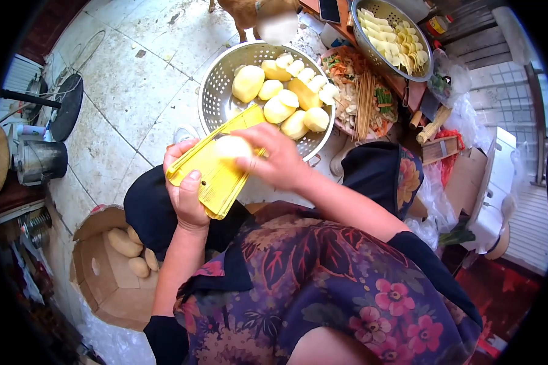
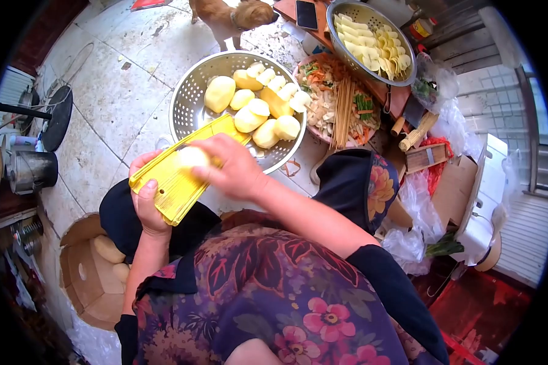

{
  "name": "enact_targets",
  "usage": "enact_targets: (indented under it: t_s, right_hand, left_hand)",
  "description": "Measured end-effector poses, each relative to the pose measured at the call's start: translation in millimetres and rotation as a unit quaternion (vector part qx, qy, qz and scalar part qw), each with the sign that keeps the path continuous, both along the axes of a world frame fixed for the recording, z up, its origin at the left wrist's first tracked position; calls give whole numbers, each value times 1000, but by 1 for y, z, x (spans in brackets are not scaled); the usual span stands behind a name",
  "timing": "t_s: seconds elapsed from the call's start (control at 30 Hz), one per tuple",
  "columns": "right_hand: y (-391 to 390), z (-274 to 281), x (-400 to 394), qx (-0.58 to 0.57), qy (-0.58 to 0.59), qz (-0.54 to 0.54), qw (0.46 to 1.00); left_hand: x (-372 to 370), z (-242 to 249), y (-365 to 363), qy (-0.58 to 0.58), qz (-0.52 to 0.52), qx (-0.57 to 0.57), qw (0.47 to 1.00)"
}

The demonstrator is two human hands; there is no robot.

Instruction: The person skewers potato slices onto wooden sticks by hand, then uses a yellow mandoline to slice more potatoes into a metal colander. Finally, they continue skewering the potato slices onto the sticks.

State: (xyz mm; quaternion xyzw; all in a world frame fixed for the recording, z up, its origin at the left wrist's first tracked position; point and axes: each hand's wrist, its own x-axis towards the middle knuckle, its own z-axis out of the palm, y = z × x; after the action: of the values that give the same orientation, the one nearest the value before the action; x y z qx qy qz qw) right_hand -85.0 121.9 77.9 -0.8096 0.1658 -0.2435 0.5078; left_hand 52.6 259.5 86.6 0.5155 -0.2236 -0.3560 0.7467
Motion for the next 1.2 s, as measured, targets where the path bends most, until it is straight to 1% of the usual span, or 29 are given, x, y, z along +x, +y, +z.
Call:
enact_targets:
  t_s: [0.07,0.13,0.17,0.2,0.23,0.27,0.3,0.33,0.4,0.47,0.53,0.57,0.63,0.67,0.73,0.8,0.83,0.87,0.9,0.93,0.97,1.0,1.07,1.13,1.2]
  right_hand:
    - [-27,-47,-4,-5,167,-106,980]
    - [-41,-65,-3,17,222,-157,962]
    - [-43,-75,-3,-4,190,-165,968]
    - [-40,-71,-3,-3,190,-167,967]
    - [-35,-58,-1,9,183,-140,973]
    - [-28,-44,-1,23,176,-113,978]
    - [-15,-19,-1,12,130,-81,988]
    - [-7,-7,-2,14,131,-81,988]
    - [5,3,-2,14,16,-28,999]
    - [-15,-37,-1,-48,67,-93,992]
    - [-35,-59,-1,10,159,-131,978]
    - [-37,-67,-2,12,158,-134,978]
    - [-43,-64,1,-4,213,-165,963]
    - [-41,-63,2,-7,212,-166,963]
    - [-19,-31,3,-36,131,-94,986]
    - [0,4,3,-32,36,-17,999]
    - [5,12,4,-42,9,-17,999]
    - [-1,-5,4,-43,8,-19,999]
    - [-13,-38,2,-73,61,-65,993]
    - [-26,-56,1,-104,114,-110,982]
    - [-35,-57,0,-9,194,-141,971]
    - [-42,-60,2,-20,198,-167,966]
    - [-42,-65,2,46,197,-154,967]
    - [-26,-35,6,5,154,-104,983]
    - [-3,2,6,-13,71,-47,996]
  left_hand:
    - [1,0,-2,-1,11,4,1000]
    - [1,-1,-3,-64,-5,-1,998]
    - [0,1,-2,-63,-9,1,998]
    - [0,4,-3,-35,-12,-1,999]
    - [0,6,-5,-7,-13,-4,1000]
    - [1,6,-5,-7,-13,-4,1000]
    - [1,6,-6,-8,-8,-7,1000]
    - [0,6,-6,-9,-5,-8,1000]
    - [-2,5,-5,1,-7,-8,1000]
    - [-1,7,-7,6,-12,-12,1000]
    - [0,7,-7,-11,-4,-5,1000]
    - [0,6,-6,-12,-7,-3,1000]
    - [1,4,-6,-18,-14,-11,1000]
    - [3,4,-8,-18,-13,-13,1000]
    - [2,5,-7,-8,-9,-8,1000]
    - [0,3,-7,-7,-5,-12,1000]
    - [1,3,-7,-9,-1,-17,1000]
    - [1,3,-6,-10,-4,-17,1000]
    - [2,4,-6,-9,-7,-9,1000]
    - [3,5,-6,-7,-10,-1,1000]
    - [3,5,-7,-9,-11,-2,1000]
    - [1,3,-7,-25,-7,-5,1000]
    - [1,3,-7,-40,-4,-7,999]
    - [3,4,-6,-1,-10,-10,1000]
    - [3,3,-6,2,-10,-14,1000]
